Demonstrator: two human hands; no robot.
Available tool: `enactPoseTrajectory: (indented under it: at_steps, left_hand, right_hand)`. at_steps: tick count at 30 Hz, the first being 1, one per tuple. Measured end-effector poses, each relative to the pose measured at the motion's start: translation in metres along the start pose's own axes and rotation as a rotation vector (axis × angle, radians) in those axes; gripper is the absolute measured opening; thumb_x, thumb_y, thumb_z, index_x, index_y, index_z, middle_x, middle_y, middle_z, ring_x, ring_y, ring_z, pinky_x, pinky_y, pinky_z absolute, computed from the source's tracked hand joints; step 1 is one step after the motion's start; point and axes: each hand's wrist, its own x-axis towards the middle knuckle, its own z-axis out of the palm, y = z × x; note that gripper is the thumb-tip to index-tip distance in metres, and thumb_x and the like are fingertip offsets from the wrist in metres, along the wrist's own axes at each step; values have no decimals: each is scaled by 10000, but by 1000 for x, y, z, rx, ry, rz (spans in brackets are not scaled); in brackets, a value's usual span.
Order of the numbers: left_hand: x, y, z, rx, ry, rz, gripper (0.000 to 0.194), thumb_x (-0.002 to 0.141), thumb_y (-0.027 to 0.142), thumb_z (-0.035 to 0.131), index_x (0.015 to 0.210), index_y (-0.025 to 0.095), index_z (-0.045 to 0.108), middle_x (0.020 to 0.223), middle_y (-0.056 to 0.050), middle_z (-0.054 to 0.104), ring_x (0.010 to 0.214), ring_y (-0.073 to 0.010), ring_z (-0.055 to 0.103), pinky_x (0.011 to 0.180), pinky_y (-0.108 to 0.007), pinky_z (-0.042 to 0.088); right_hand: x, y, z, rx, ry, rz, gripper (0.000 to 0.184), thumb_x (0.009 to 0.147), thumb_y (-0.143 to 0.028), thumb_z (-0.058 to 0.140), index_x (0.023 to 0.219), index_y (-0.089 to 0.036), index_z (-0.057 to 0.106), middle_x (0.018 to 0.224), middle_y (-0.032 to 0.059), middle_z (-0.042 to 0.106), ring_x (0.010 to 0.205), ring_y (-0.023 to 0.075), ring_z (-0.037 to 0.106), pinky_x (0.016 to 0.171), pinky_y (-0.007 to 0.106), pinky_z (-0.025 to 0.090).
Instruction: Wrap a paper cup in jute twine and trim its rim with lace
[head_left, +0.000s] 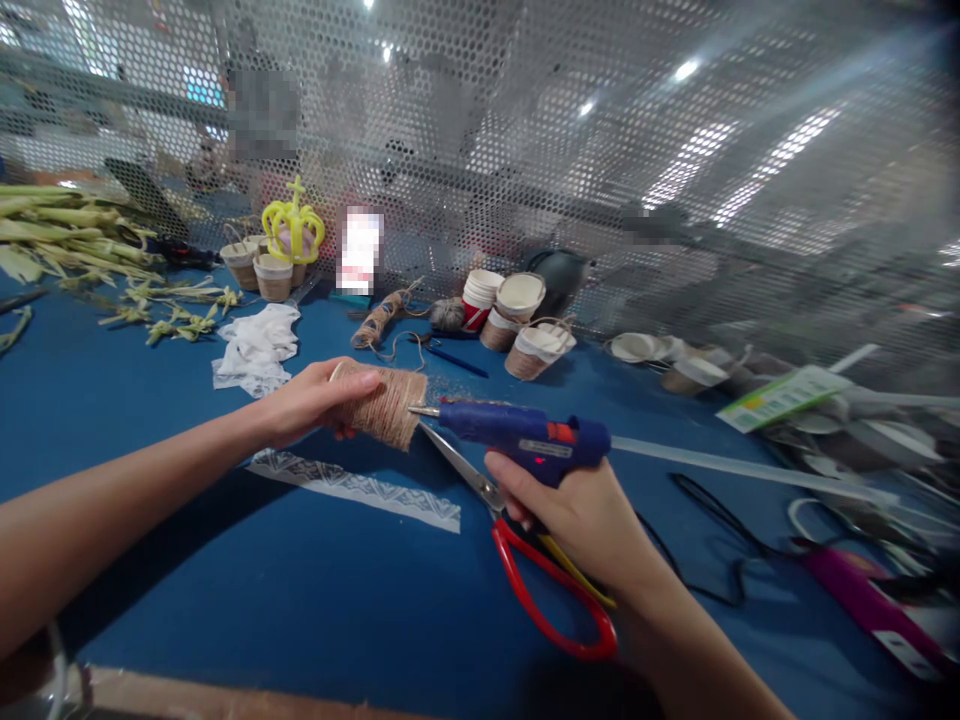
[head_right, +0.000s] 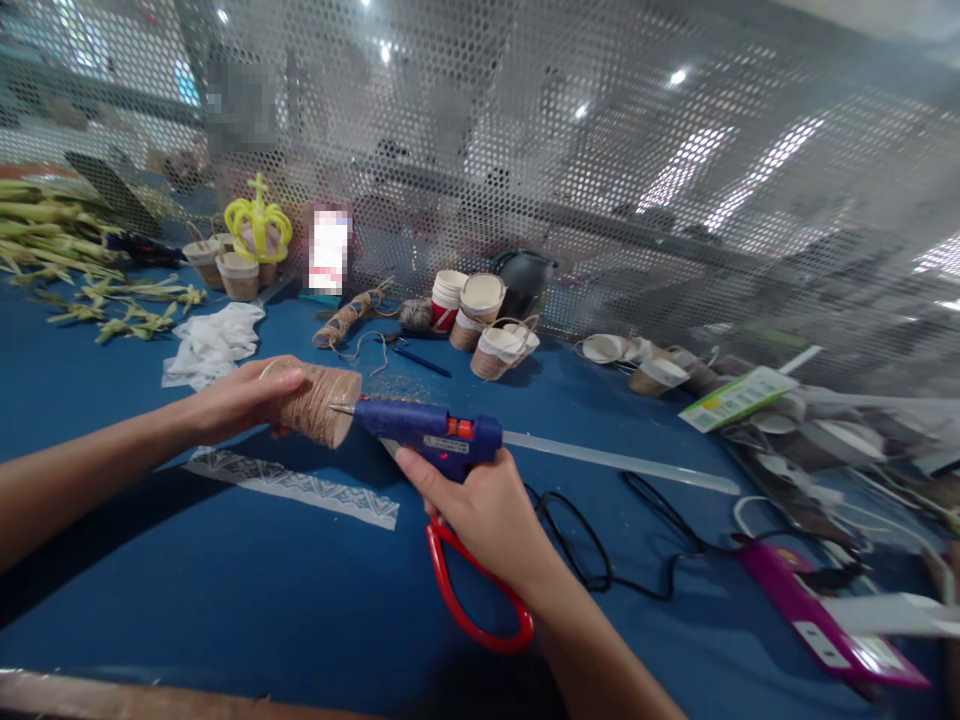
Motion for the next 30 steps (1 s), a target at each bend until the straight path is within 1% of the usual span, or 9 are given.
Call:
enactPoseTrajectory:
  at_steps: [2,6,11,16,19,25,30]
  left_hand:
    - [-1,1,0,20,2,27,396,703,503,603,827,145,487,645,-9,533,503,-100,502,423,-202,393]
    - [-1,0,0,71,-20,80,355,714,470,605,816,159,469,643,2,534,526,-106,508,452,-216,406]
    - [-1,-3,-1,87,-16,126,345,704,425,628,864,156,484,636,12,531,533,-105,505,451,-214,411]
    - [-1,-3,-3,102,-13,131,316,732,423,603,857,160,482,643,10,534,546,-110,515,461,-215,414]
    - [1,-4,-5,125,1,126,322,738,440,598,855,162,483,651,8,538,546,-109,515,467,-218,415]
    - [1,-5,-6,180,53,104,342,726,459,597,848,161,483,653,6,546,544,-116,519,464,-226,413]
    - [0,-3,-5,182,59,102,326,730,447,594,836,162,476,647,6,546,545,-117,520,471,-228,414]
  right_hand:
    - [1,0,-2,20,-10,36,416,789,-449,505,461,-195,468,397,-17,490,379,103,481,444,235,424]
    - [3,-1,-3,105,-52,63,427,797,-468,486,476,-187,467,405,-21,486,382,91,472,447,222,429]
    - [4,-5,-4,206,3,131,402,749,-489,539,487,-191,476,403,-32,477,363,80,441,406,207,421]
    - [2,-2,-3,205,8,73,379,740,-497,554,512,-201,489,425,-33,477,389,94,452,419,220,426]
    - [0,1,-3,153,1,63,362,744,-488,564,530,-204,496,436,-32,488,408,106,470,437,234,431]
    - [-1,-2,-3,20,23,-35,403,766,-441,551,448,-220,438,392,-36,460,380,109,436,443,260,411]
    - [-1,-4,-2,20,47,-24,386,768,-432,557,457,-228,454,404,-26,477,389,123,456,441,272,409]
